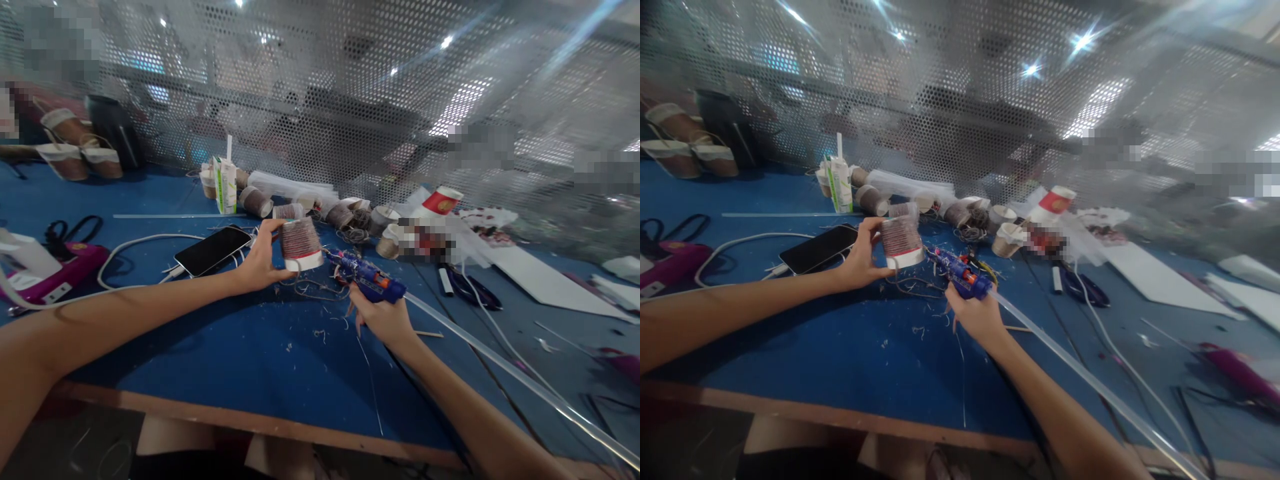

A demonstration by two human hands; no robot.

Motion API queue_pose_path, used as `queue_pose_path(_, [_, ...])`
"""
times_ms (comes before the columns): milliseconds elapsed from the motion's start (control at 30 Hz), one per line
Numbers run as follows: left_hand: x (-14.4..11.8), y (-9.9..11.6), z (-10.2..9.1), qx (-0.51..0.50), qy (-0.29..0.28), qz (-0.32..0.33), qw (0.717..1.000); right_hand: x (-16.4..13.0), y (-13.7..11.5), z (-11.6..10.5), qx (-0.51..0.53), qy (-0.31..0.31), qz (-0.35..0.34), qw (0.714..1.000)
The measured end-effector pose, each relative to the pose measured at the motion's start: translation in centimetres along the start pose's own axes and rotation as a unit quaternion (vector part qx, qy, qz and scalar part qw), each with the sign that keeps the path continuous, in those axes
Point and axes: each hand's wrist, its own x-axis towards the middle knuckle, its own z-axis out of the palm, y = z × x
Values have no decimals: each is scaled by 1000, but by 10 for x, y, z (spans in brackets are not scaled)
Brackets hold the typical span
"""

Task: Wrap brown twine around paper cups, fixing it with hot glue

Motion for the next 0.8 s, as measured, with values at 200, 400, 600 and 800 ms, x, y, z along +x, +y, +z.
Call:
queue_pose_path(200, [-1,-4,-1,-22,-4,-14,1000,10,-9,-8,-118,25,-33,992])
queue_pose_path(400, [-1,-10,0,-25,8,-18,1000,44,4,-57,-399,-48,-97,911])
queue_pose_path(600, [-4,-13,2,-52,17,-24,998,53,11,-94,-349,-153,-76,921])
queue_pose_path(800, [-3,-11,1,-56,-1,-8,998,36,-20,-72,-203,-63,-190,958])
